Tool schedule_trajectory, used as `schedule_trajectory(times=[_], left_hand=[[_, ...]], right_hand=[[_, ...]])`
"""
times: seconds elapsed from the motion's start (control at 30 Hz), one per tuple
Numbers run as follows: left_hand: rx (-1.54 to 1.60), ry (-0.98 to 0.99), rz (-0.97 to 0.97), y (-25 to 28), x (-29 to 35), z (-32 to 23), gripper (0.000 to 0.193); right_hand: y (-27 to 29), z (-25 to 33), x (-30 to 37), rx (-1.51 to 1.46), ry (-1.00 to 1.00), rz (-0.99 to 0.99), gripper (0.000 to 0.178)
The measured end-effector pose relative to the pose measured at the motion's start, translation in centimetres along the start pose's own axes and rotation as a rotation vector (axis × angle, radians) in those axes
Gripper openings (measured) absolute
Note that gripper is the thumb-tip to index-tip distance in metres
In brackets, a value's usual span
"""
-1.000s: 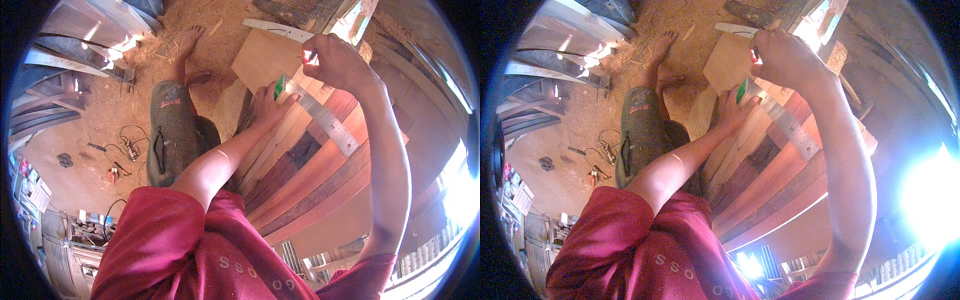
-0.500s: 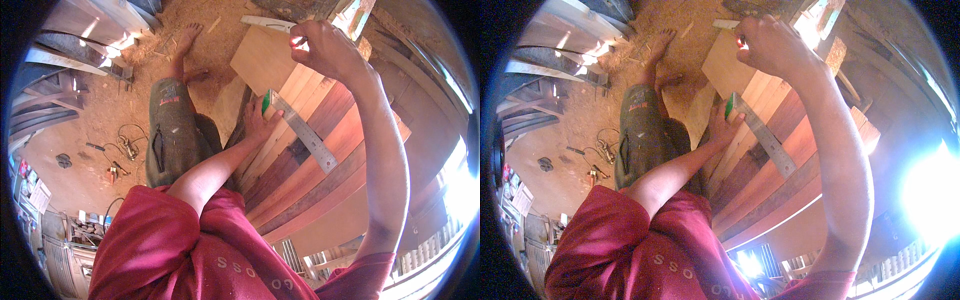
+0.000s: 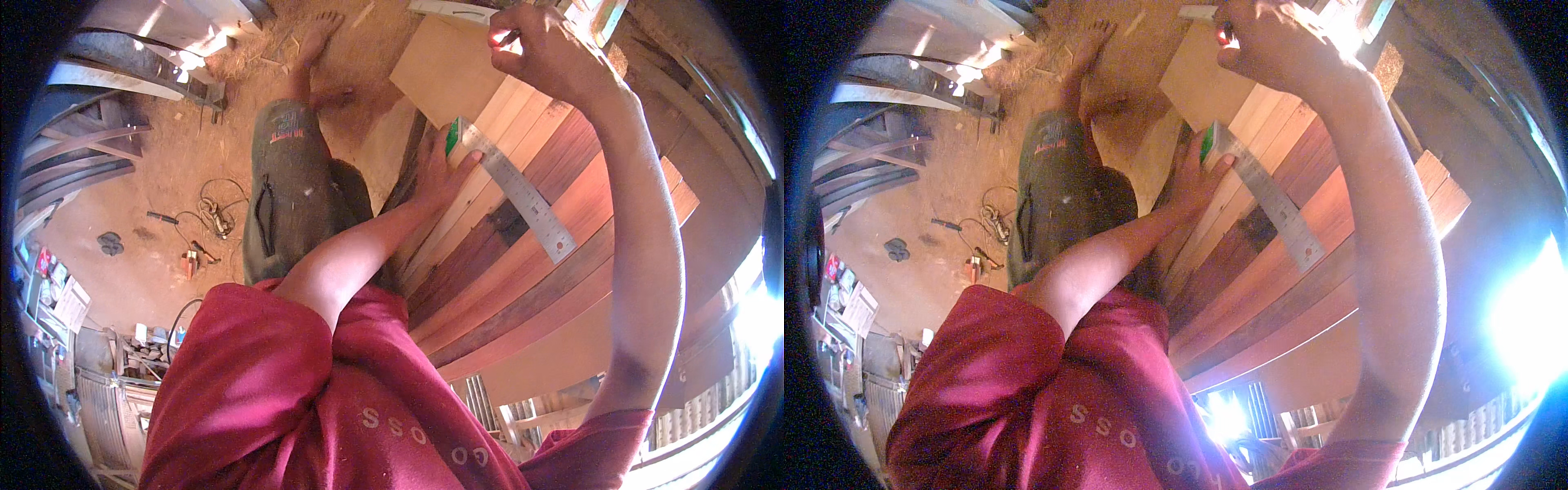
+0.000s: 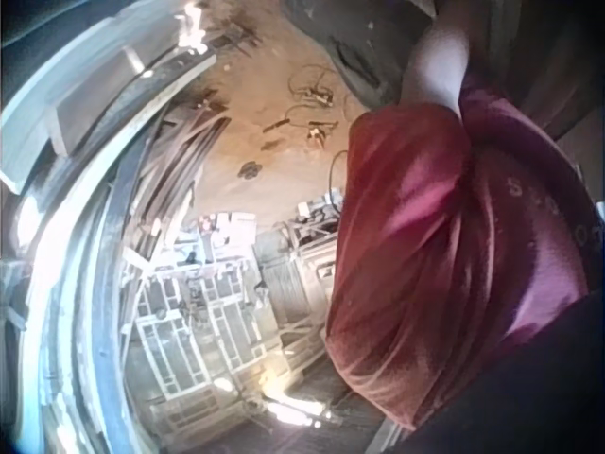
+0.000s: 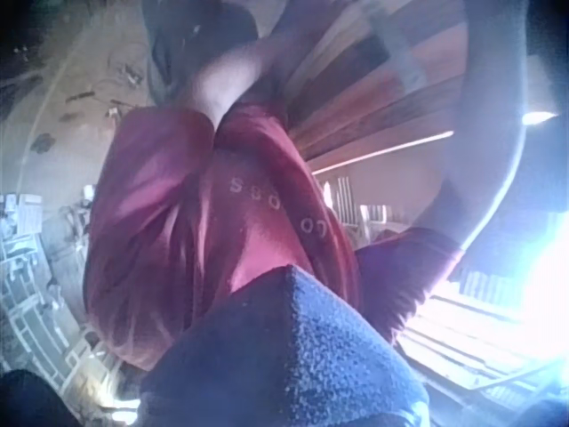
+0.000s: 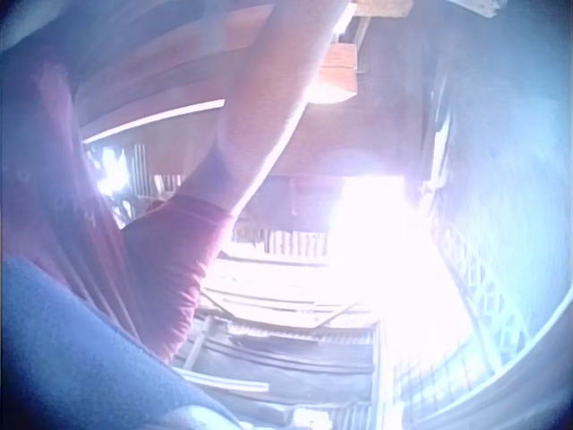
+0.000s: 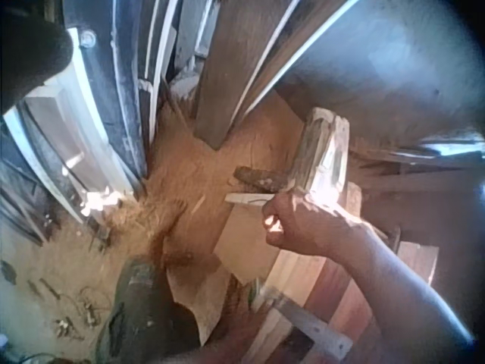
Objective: The person uses a square and a pen to mark lines on wood planks and then picks up the planks to stack them.
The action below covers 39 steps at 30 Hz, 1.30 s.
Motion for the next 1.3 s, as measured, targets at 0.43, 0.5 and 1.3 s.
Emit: schedule_trajectory(times=[0.43, 0.5, 1.3], left_hand=[[0.042, -0.034, -0.046, -1.2, -0.5, 2.4, 0.084], [0.028, -0.033, -0.046, -1.1, -0.6, 2.4, 0.084], [0.004, -0.016, -0.088, -1.9, -0.8, 3.8, 0.092]], right_hand=[[0.8, 2.3, 0.3, 0.086, -0.146, 0.122, 0.023], [0.7, 2.4, 0.1, 0.093, -0.143, 0.13, 0.023], [-2.8, 2.2, 0.3, 0.065, -0.22, 0.227, 0.035]])
Point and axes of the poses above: each hand's wrist, its own x-axis away from the middle knuckle, its own y-axis out of the back of the hand, z = x × y, the point moved 2 cm from there along -x, towards the middle knuckle, and after that the axes turned 4 degrees about -y, right-handed, at the moved point
